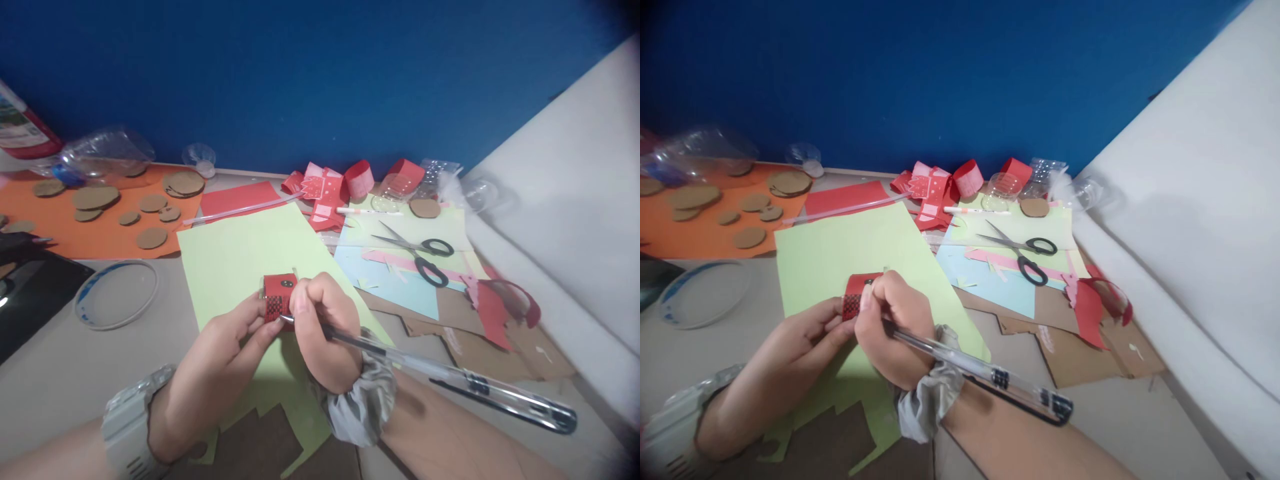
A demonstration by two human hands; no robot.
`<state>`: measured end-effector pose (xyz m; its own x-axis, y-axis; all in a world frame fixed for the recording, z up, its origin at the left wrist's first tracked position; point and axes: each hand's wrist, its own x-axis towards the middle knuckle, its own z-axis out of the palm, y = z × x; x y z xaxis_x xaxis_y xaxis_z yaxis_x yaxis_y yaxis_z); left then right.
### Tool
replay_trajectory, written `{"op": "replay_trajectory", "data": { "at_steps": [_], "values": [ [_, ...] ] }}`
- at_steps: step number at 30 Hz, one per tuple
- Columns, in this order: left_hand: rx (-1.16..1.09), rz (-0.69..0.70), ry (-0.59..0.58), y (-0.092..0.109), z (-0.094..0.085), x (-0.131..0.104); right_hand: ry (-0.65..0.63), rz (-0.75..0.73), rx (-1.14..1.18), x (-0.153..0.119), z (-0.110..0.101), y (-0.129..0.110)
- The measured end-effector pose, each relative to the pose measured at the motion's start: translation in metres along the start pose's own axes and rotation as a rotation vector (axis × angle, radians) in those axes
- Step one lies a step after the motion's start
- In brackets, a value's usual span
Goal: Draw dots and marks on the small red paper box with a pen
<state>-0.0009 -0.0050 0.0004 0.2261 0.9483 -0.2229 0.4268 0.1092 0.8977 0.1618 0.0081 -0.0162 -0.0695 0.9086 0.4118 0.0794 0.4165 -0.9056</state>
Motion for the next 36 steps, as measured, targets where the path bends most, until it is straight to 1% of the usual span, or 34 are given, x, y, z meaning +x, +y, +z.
{"op": "replay_trajectory", "data": {
  "at_steps": [5,8,14,19,26,36],
  "values": [
    [0.002,0.009,-0.002,0.0011,-0.0002,0.0015,-0.022,0.030,0.053,0.0033,-0.0001,-0.0015],
    [-0.008,0.013,0.003,0.0022,-0.0008,0.0024,-0.029,0.043,0.038,0.0043,0.0003,-0.0016],
    [-0.019,0.001,-0.024,0.0019,-0.0019,0.0010,-0.050,0.042,0.022,0.0035,-0.0010,0.0013],
    [-0.022,-0.021,0.002,0.0029,-0.0009,0.0015,-0.046,0.080,0.004,0.0014,-0.0007,0.0023],
    [-0.007,-0.002,0.006,0.0049,-0.0014,0.0017,-0.045,0.125,-0.010,0.0014,-0.0011,0.0023],
    [-0.007,-0.004,-0.004,0.0042,-0.0008,0.0024,-0.057,0.138,-0.012,0.0035,-0.0009,-0.0012]
  ]
}}
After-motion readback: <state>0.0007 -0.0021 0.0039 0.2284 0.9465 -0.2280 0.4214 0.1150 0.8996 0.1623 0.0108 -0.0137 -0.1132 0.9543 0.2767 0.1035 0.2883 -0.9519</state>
